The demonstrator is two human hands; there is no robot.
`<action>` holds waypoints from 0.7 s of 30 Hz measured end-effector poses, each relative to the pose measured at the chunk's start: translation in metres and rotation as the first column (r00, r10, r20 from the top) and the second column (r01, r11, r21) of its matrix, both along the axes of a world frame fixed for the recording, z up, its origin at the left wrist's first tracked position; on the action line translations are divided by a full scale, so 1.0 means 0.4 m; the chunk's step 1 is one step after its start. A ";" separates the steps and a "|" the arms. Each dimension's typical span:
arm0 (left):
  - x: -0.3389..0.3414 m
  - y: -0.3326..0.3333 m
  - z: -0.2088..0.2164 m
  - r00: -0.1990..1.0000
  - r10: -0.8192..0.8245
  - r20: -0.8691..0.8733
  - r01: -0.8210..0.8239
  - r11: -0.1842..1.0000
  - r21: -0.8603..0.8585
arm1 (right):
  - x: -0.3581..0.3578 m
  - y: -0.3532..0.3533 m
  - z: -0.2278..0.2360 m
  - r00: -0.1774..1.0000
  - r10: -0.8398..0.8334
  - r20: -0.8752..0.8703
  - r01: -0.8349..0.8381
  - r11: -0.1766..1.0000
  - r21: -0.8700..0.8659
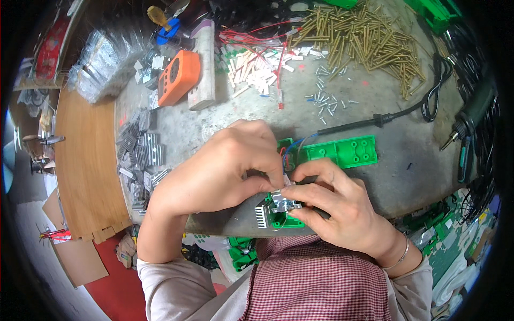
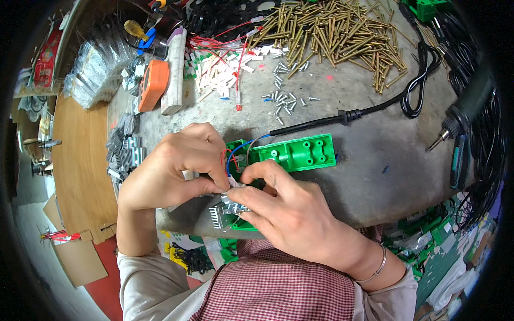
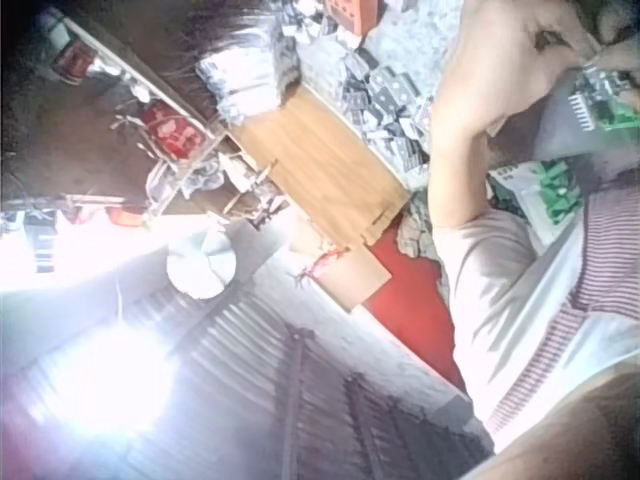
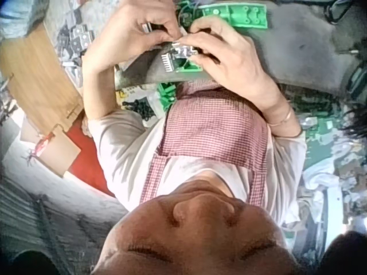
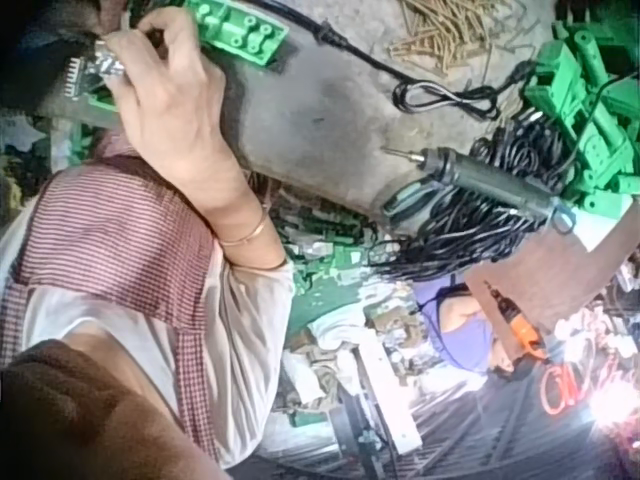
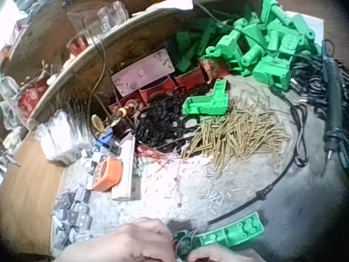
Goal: The person solders internal wires using a soldering iron, fits electrical components into a plastic tool casing, secures the housing with a power screwdriver, and prepares and solders wiring for another tool assembly.
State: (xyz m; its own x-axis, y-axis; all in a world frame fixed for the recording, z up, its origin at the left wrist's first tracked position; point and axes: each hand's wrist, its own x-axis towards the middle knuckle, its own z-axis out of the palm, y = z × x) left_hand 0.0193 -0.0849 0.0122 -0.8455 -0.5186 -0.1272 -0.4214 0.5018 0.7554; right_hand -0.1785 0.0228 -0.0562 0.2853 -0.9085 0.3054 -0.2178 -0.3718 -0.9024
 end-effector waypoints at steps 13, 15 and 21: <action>0.018 0.014 -0.024 0.995 0.087 -0.044 -0.089 0.995 -0.040 | -0.011 -0.010 0.013 0.995 0.075 -0.062 -0.072 0.996 0.046; 0.025 0.023 -0.032 0.993 0.107 -0.050 -0.109 0.993 -0.044 | -0.010 -0.012 0.016 0.994 0.091 -0.062 -0.088 0.995 0.051; 0.029 0.139 0.007 0.964 0.235 -0.121 -0.265 0.863 -0.431 | -0.027 -0.007 0.044 0.986 0.061 -0.152 -0.042 0.991 0.125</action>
